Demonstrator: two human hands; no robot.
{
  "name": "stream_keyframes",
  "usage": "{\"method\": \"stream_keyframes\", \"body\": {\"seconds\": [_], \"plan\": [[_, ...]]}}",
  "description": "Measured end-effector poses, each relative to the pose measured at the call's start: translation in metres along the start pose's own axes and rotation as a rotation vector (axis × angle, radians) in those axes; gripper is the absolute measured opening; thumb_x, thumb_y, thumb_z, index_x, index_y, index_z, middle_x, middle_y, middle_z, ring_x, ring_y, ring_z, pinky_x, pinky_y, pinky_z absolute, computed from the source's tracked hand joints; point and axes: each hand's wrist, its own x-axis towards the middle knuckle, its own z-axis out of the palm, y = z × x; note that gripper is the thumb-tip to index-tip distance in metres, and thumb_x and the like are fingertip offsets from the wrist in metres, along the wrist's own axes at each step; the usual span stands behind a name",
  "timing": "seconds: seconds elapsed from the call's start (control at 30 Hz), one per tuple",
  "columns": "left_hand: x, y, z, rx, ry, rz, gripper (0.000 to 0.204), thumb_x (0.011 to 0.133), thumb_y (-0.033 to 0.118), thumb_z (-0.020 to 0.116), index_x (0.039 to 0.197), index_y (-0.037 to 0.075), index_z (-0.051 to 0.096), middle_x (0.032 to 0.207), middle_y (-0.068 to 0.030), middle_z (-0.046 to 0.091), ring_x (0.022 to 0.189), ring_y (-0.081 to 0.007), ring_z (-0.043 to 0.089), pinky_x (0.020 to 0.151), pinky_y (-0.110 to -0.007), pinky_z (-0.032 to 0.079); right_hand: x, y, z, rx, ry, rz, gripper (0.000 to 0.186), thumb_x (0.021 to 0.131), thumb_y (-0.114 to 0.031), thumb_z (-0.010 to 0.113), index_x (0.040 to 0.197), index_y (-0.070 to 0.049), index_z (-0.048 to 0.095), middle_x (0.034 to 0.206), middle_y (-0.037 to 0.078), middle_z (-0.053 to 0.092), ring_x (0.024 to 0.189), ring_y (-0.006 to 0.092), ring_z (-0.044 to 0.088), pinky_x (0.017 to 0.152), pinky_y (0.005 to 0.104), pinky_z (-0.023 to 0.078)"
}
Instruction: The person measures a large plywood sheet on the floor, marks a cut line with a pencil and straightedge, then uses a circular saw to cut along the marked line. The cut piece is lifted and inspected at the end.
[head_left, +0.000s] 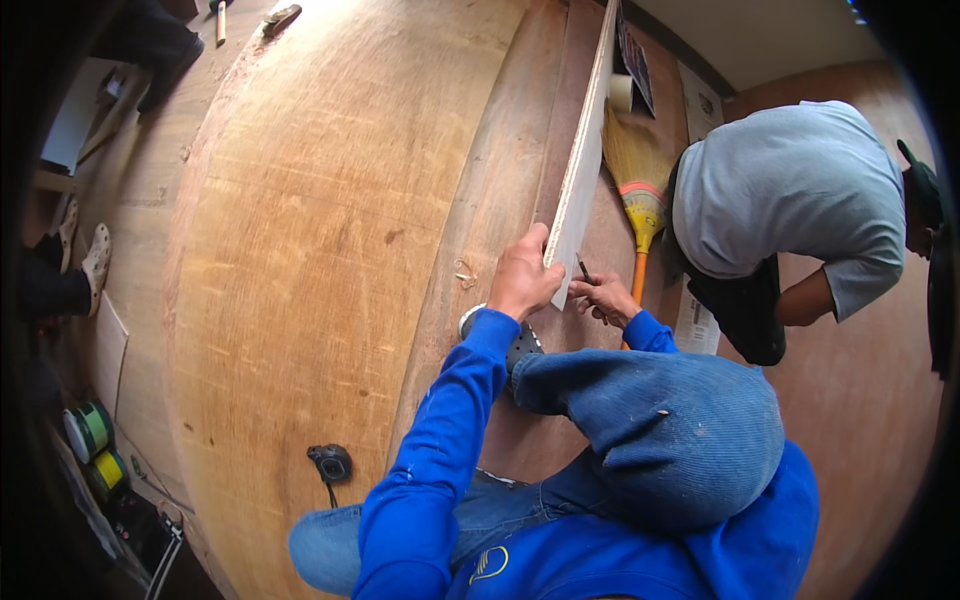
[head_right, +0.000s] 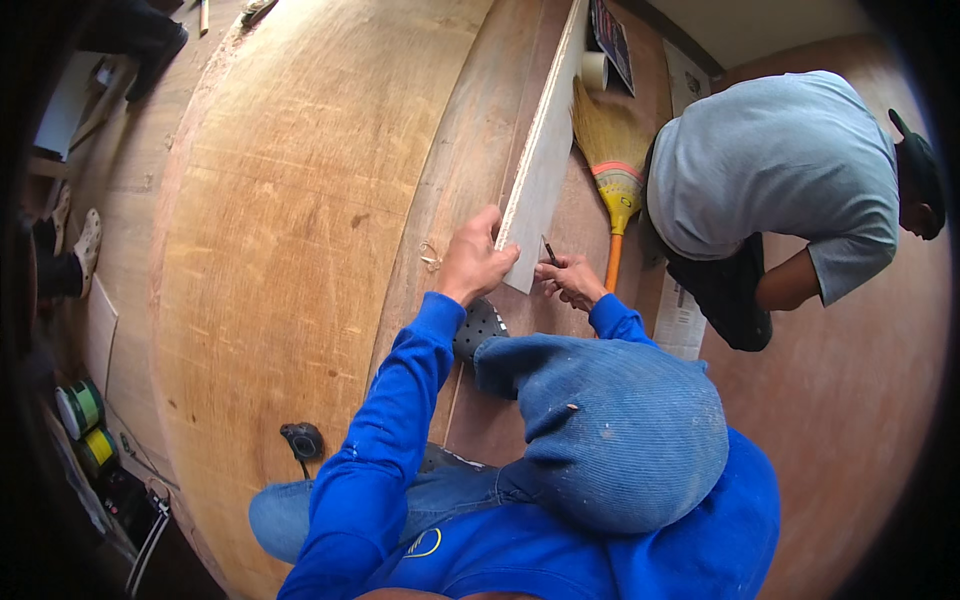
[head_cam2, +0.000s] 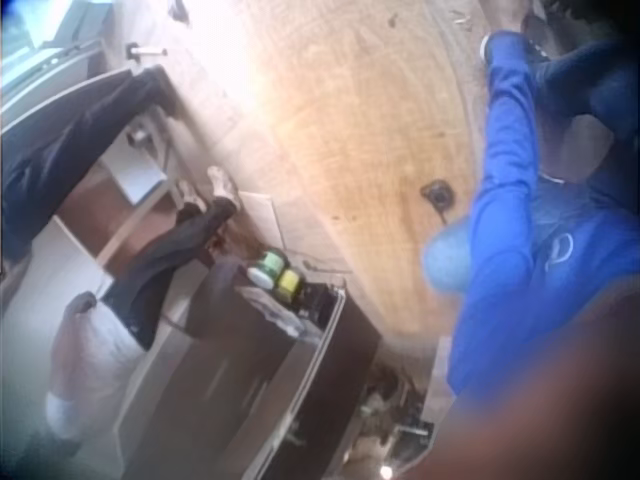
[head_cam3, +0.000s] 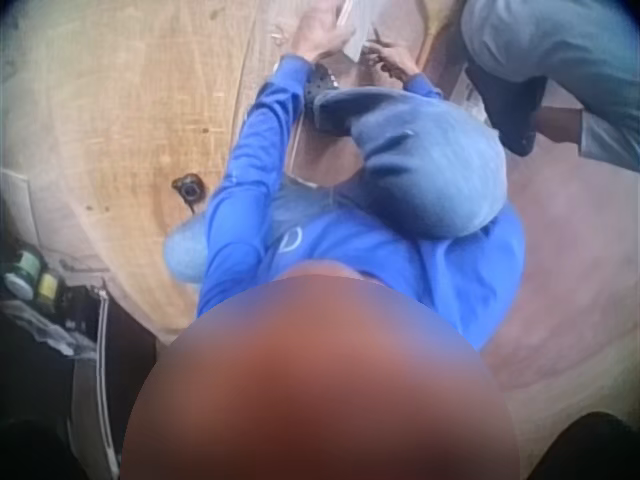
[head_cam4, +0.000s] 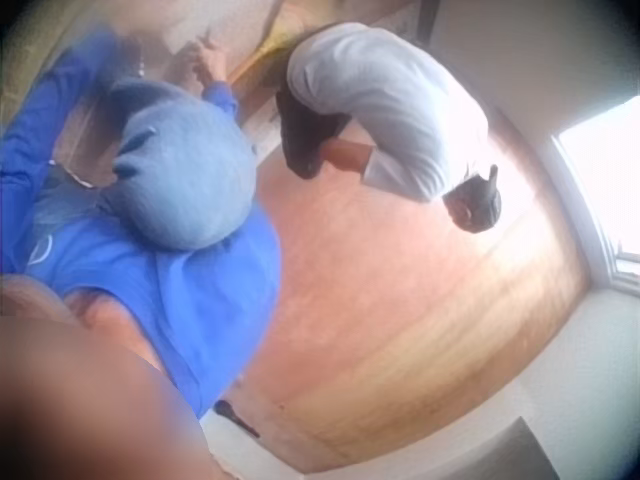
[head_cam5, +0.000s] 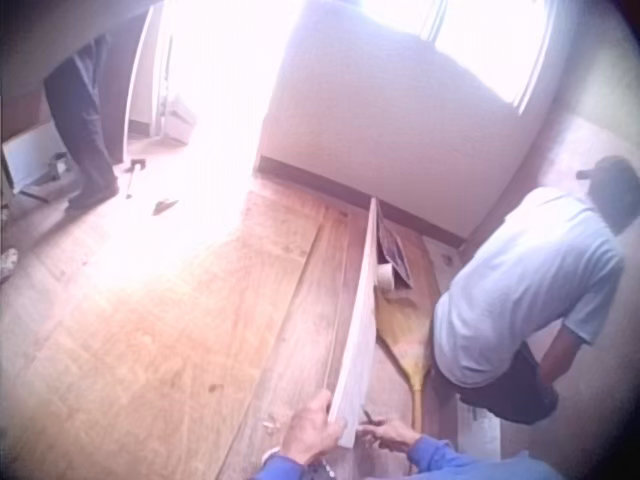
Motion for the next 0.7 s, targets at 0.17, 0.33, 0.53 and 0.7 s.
{"method": "stream_keyframes", "body": {"seconds": [0.17,0.33,0.53,0.7], "plan": [[-0.016,0.014,-0.004,0.150,-0.002,0.046,0.029,0.079,0.014,0.070,0.100,0.001,0.054,0.083,-0.0308,0.067,0.087,-0.0542,0.067,0.078,-0.060,0.053,-0.009,-0.034,0.005,0.121,0.169,-0.288,0.034,0.099,-0.032,0.076,0.118,-0.004,0.073,0.103,0.009,0.079,0.062,0.0105,0.069,0.041,0.0223,0.035],[-0.040,0.037,0.004,0.396,-0.003,0.131,0.026,0.080,0.011,0.068,0.102,0.004,0.057,0.085,-0.0262,0.069,0.081,-0.0488,0.071,0.074,-0.058,0.058,-0.032,-0.121,-0.013,0.332,0.207,-0.630,0.051,0.095,-0.048,0.078,0.111,-0.001,0.070,0.103,0.012,0.075,0.076,0.0164,0.075,0.043,0.0237,0.034],[-0.045,0.048,0.025,0.385,-0.102,0.237,0.028,0.083,0.028,0.073,0.092,0.003,0.071,0.097,-0.0208,0.070,0.084,-0.0435,0.073,0.077,-0.053,0.060,-0.018,-0.160,-0.038,-0.297,0.580,-0.661,0.034,0.089,-0.028,0.080,0.098,0.000,0.066,0.084,0.003,0.065,0.073,0.0107,0.058,0.064,0.0291,0.048],[-0.039,0.013,0.026,0.085,-0.434,0.087,0.048,0.086,0.052,0.074,0.107,0.010,0.082,0.108,-0.0207,0.077,0.102,-0.0397,0.074,0.093,-0.049,0.058,-0.007,-0.114,-0.074,0.004,0.404,-0.655,0.021,0.090,-0.006,0.068,0.109,0.001,0.069,0.100,0.006,0.072,0.085,0.0131,0.066,0.075,0.0297,0.053]]}}
